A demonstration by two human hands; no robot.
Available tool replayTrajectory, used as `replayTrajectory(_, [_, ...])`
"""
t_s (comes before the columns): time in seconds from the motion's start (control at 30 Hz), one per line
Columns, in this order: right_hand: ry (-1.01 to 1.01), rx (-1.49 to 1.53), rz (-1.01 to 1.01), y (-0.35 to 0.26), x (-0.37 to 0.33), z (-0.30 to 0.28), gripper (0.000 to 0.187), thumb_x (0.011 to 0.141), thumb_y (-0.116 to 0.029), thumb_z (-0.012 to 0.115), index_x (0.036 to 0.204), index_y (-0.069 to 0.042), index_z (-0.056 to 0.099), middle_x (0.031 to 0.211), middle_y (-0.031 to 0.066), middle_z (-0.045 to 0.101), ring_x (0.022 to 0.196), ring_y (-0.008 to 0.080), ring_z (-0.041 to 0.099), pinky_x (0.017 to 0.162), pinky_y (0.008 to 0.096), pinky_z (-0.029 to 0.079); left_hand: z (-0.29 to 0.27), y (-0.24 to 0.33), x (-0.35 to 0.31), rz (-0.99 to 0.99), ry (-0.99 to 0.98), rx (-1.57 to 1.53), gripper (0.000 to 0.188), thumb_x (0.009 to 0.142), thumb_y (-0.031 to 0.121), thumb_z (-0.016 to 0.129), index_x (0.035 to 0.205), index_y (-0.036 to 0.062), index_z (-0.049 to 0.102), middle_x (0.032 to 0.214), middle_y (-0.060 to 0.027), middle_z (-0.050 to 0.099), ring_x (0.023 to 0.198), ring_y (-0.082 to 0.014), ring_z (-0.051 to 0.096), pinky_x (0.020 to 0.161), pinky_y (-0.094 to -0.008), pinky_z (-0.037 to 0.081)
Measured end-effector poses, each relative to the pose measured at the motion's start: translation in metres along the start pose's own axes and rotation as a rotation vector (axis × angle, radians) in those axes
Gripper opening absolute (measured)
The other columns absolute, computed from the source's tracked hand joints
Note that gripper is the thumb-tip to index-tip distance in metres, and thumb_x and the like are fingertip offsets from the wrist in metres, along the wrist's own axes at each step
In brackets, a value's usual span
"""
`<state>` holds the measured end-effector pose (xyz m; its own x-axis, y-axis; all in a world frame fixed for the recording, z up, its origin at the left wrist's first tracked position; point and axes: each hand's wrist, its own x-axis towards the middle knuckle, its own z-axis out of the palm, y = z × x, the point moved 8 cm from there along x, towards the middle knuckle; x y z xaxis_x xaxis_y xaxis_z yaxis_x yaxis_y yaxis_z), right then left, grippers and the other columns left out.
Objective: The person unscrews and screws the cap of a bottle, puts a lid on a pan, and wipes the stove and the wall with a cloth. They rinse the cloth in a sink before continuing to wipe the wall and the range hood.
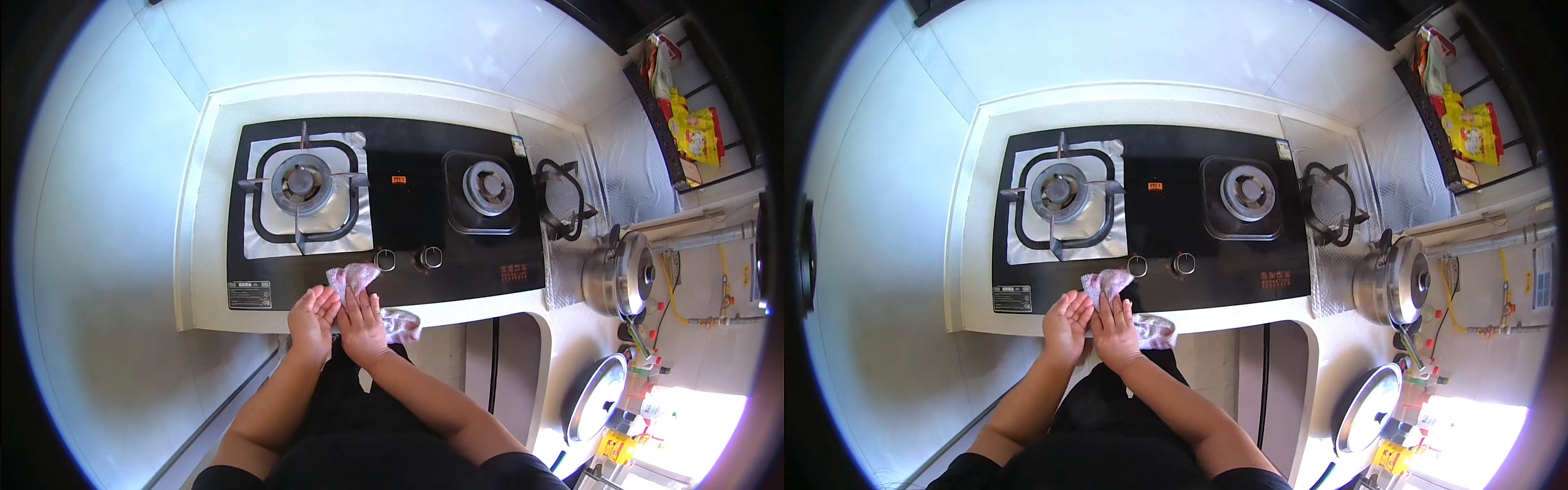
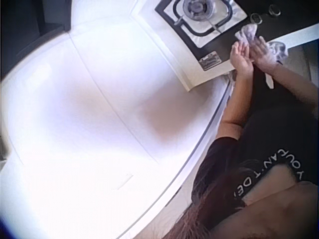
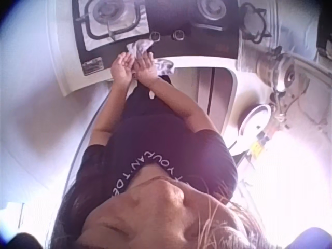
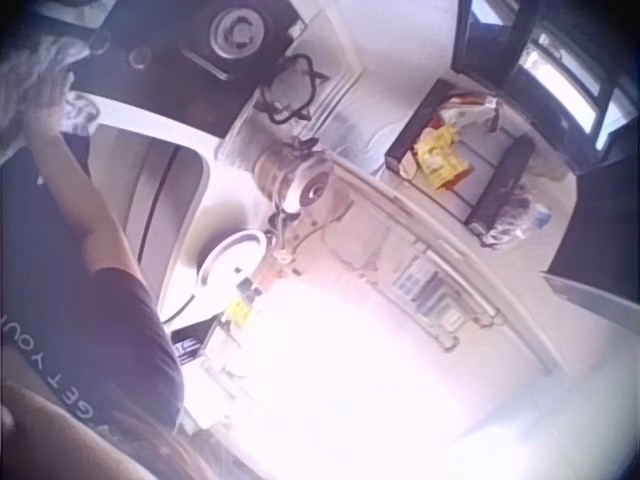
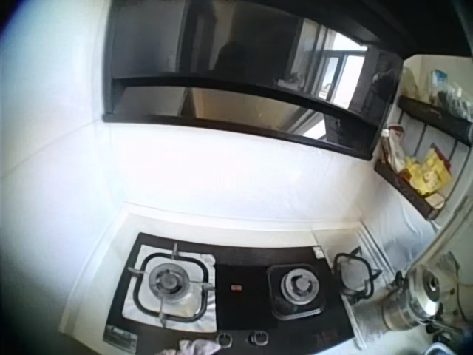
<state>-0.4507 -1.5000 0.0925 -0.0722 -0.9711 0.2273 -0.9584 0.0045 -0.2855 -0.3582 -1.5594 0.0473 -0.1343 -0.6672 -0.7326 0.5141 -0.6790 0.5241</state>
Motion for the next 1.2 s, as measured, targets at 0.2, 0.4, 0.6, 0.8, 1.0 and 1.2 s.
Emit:
replayTrajectory(0.2, [0.004,-0.190,0.069,0.076,-0.047,-0.050,0.047,0.080,-0.010,0.055,0.126,-0.016,0.055,0.129,0.0176,0.051,0.121,0.0340,0.049,0.102,0.0578,0.032,0.028,0.022,0.000,0.027,-0.085,0.017,0.025,0.094,0.022,0.052,0.103,-0.0011,0.055,0.102,-0.0183,0.062,0.096,-0.0304,0.061,0.089,-0.0407,0.049])
replayTrajectory(0.4, [0.132,0.262,0.711,0.180,-0.077,-0.097,0.017,0.085,-0.016,0.057,0.098,-0.005,0.063,0.080,0.0102,0.060,0.077,0.0181,0.056,0.074,0.0359,0.045,0.020,0.038,-0.007,0.027,-0.070,0.015,0.028,0.094,0.022,0.052,0.106,-0.0028,0.054,0.105,-0.0194,0.061,0.097,-0.0300,0.061,0.090,-0.0405,0.049])
replayTrajectory(0.6, [0.275,0.248,0.734,0.219,-0.054,-0.147,0.025,0.085,-0.025,0.062,0.092,-0.001,0.061,0.090,0.0096,0.058,0.083,0.0225,0.055,0.072,0.0339,0.044,-0.005,0.050,-0.010,0.031,-0.049,0.030,0.028,0.093,0.022,0.053,0.106,-0.0022,0.055,0.104,-0.0188,0.061,0.097,-0.0289,0.061,0.089,-0.0394,0.050])
replayTrajectory(0.8, [0.241,-0.235,0.362,0.128,-0.023,-0.083,0.036,0.063,-0.028,0.077,0.098,-0.022,0.068,0.099,0.0006,0.056,0.088,0.0232,0.052,0.074,0.0431,0.042,-0.015,0.051,-0.012,0.032,-0.091,0.066,0.027,0.093,0.023,0.052,0.105,-0.0016,0.055,0.103,-0.0174,0.062,0.095,-0.0277,0.062,0.088,-0.0389,0.051])
replayTrajectory(1.0, [0.199,-0.031,0.097,0.036,0.002,-0.044,0.033,0.073,-0.036,0.069,0.101,-0.020,0.070,0.100,0.0009,0.055,0.094,0.0233,0.052,0.082,0.0439,0.041,-0.014,0.041,-0.016,0.002,-0.092,0.102,0.028,0.095,0.022,0.050,0.105,-0.0035,0.055,0.103,-0.0192,0.062,0.095,-0.0291,0.062,0.087,-0.0397,0.051])
replayTrajectory(1.2, [0.221,-0.103,0.096,0.135,-0.032,-0.079,0.023,0.066,-0.031,0.073,0.086,-0.020,0.072,0.084,0.0017,0.052,0.083,0.0233,0.052,0.071,0.0418,0.039,-0.016,0.044,-0.012,0.021,-0.112,0.100,0.028,0.095,0.022,0.050,0.105,-0.0035,0.055,0.101,-0.0188,0.062,0.093,-0.0285,0.062,0.086,-0.0386,0.051])
